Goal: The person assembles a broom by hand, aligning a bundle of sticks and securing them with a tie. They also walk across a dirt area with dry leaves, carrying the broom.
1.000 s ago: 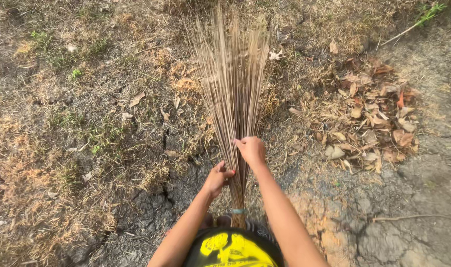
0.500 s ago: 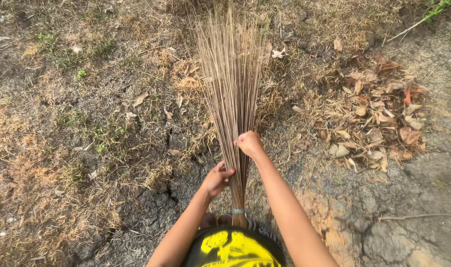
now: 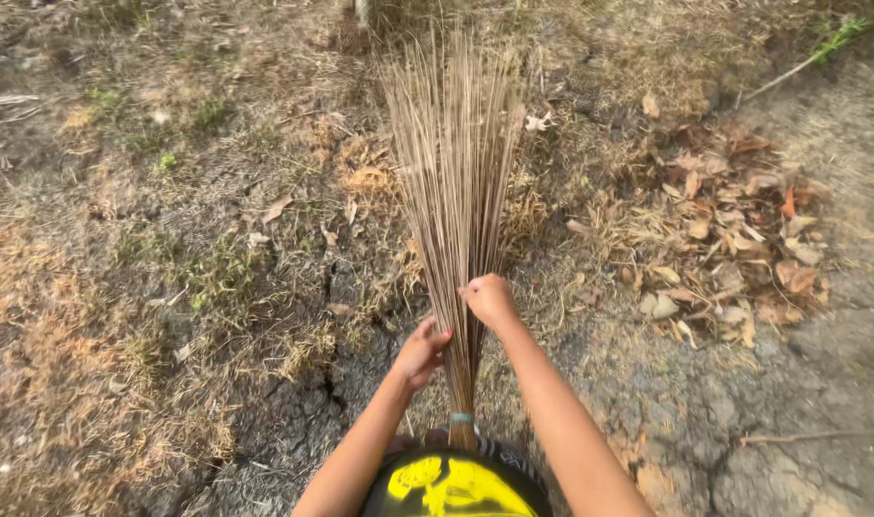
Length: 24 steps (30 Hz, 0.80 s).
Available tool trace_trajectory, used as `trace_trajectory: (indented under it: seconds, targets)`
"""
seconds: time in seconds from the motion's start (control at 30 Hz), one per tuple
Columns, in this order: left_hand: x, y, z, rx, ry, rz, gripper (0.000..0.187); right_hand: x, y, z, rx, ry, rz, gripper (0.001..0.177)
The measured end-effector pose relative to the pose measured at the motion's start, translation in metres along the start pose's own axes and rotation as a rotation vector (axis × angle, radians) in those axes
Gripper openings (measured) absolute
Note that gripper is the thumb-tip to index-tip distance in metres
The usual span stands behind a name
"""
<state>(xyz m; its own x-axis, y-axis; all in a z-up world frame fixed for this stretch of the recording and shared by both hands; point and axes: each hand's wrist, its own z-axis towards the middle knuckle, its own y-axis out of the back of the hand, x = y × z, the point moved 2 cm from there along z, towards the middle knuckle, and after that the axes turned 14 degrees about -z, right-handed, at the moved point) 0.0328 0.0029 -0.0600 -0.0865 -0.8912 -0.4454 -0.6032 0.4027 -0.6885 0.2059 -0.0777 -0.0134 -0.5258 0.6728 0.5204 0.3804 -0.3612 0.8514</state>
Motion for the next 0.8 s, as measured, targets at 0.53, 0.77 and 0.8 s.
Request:
trace_trajectory:
  seconds: [0.53,0.77,0.8]
  targets:
    - [0.009,0.006,-0.005,-0.007,-0.016,-0.069,0.057,-0.053,-0.017,-0.004,0.025,-0.357,-0.023,0.043]
    - [0.010,0.009,-0.020,-0.010,-0.023,-0.087,0.055,-0.047,-0.016,-0.004,0.136,-0.365,0.205,0.035]
    - [0.012,0.011,-0.019,-0.038,-0.015,-0.090,0.054,-0.041,-0.010,-0.006,0.155,-0.351,0.166,0.032]
